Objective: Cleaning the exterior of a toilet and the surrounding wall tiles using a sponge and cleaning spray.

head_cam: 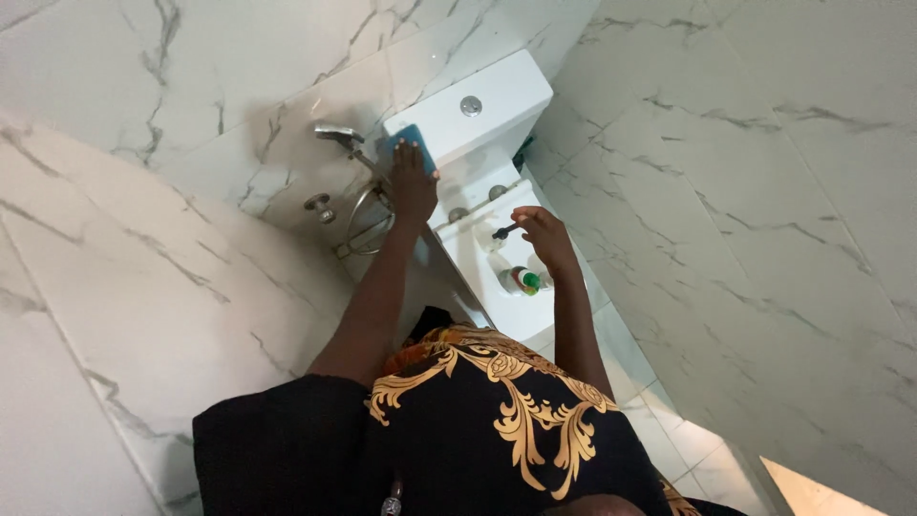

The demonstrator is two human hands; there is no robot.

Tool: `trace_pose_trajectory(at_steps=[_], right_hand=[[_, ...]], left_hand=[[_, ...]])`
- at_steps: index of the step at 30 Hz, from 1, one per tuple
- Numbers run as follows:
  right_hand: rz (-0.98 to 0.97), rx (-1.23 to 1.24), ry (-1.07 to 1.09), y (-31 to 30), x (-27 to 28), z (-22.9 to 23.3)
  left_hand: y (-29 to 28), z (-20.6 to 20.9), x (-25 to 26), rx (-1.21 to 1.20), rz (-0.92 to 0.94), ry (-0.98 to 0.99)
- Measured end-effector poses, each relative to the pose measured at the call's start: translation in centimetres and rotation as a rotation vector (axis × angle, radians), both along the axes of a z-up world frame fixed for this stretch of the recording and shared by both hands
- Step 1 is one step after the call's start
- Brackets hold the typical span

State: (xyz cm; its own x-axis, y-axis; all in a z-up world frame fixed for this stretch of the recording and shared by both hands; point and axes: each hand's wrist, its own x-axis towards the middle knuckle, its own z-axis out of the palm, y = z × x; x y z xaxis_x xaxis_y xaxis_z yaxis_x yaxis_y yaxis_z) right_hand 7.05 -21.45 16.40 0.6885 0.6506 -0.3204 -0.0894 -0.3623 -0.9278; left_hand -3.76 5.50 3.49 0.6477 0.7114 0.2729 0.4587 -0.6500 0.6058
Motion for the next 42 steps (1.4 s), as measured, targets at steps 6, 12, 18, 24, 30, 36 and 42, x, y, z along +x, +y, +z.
trace_pose_trajectory(at_steps=[6,12,18,24,30,36,42], right_hand=[[-0.085,-0.074,-0.108,-1.4,-0.1,1.5],[-0.173,-0.035,0.011,-3.1,-0.9,1.6],[-0.181,-0.101,0.039,-4.2,-0.8,0.9],[-0.14,-0.019,0.036,-3.8,1.6,1.1],[-0.106,-0.085,-0.153,-5.7,3.4,4.5],[-0.225,-0.009,0.033,-11.4,6.2,1.1],[-0.252,0.002,0.054,-13.7,7.5,1.4]], left_hand=[[2.8,-0.7,2.0,0.154,-0.157,0.052],[9.1,-3.8,12.4,0.241,-0.291,0.07],[9.4,-5.5,13.6,0.358,-0.426,-0.031],[0.8,-1.4,6.3,0.276,-0.306,0.023],[4.6,-3.6,13.2,0.246,-0.277,-0.002],[8.3,-6.4,21.2,0.349,-0.29,0.124],[1.8,-2.8,17.3,0.466,-0.249,0.302]])
